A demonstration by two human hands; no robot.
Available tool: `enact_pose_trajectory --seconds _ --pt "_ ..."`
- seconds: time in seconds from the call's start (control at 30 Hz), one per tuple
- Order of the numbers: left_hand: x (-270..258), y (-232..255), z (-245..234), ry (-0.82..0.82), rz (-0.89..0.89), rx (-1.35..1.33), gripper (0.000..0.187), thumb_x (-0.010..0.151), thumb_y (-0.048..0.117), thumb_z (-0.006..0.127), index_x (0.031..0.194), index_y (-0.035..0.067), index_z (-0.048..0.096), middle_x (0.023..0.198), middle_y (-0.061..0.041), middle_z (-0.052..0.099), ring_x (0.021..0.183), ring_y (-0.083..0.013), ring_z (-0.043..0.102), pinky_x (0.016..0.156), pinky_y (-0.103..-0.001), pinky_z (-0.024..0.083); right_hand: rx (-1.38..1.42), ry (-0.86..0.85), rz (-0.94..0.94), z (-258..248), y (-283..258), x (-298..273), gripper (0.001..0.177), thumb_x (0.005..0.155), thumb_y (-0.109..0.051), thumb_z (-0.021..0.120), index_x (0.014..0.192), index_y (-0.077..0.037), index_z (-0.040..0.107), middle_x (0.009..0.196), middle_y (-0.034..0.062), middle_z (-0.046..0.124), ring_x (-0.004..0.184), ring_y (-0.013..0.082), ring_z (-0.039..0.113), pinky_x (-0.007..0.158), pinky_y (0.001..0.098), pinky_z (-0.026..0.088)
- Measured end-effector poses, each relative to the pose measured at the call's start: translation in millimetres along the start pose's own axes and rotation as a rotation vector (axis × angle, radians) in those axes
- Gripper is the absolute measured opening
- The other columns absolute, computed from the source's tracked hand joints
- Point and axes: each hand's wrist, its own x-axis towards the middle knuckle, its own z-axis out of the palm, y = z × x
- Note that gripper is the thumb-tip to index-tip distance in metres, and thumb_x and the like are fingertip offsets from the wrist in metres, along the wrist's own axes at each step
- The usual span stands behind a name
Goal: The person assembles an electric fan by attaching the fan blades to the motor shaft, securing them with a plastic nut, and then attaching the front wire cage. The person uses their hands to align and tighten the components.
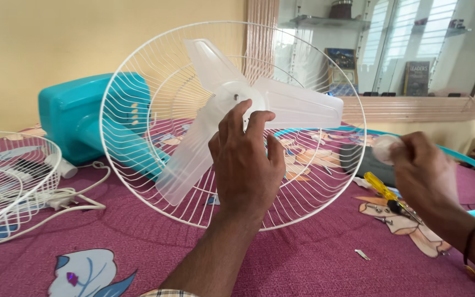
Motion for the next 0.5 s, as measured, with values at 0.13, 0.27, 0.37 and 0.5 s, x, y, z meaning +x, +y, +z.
enact_pose_trajectory --seconds 0.13,0.27,0.37,0.5 --pt "6 -7 -5 0.069 -0.070 0.024 0.035 0.086 0.015 0.073 0.120 0.011 0.065 0.139 -0.016 0.055 0.134 -0.0304 0.051 0.106 -0.059 0.038 0.179 0.132 0.015 -15 -7 -4 0.029 0.114 -0.024 0.054 0.117 0.004 0.063 0.101 0.0199 0.074 0.083 0.0256 0.068 0.073 0.0405 0.053" --pt "8 -17 -15 0.144 -0.125 0.031 0.033 0.086 0.015 0.073 0.118 0.013 0.065 0.136 -0.013 0.057 0.132 -0.0293 0.052 0.102 -0.061 0.038 0.449 0.162 -0.048 -29 -28 -12 0.025 0.116 -0.018 0.049 0.115 0.007 0.053 0.103 0.0220 0.070 0.082 0.0236 0.071 0.068 0.0330 0.054" --pt "10 -22 -24 0.179 -0.153 0.037 0.031 0.087 0.013 0.072 0.117 0.014 0.065 0.134 -0.012 0.058 0.131 -0.0286 0.054 0.101 -0.060 0.040 0.612 0.186 -0.152 -35 -48 -18 0.022 0.118 -0.016 0.047 0.120 0.006 0.049 0.106 0.0229 0.068 0.083 0.0240 0.070 0.071 0.0310 0.056" --pt "11 -22 -32 0.187 -0.186 -0.006 0.028 0.086 0.008 0.069 0.113 0.013 0.067 0.129 -0.011 0.060 0.129 -0.0289 0.054 0.097 -0.055 0.044 0.675 0.108 -0.120 -42 -85 -15 0.021 0.111 -0.015 0.045 0.118 0.004 0.051 0.105 0.0209 0.069 0.079 0.0235 0.071 0.065 0.0345 0.058"
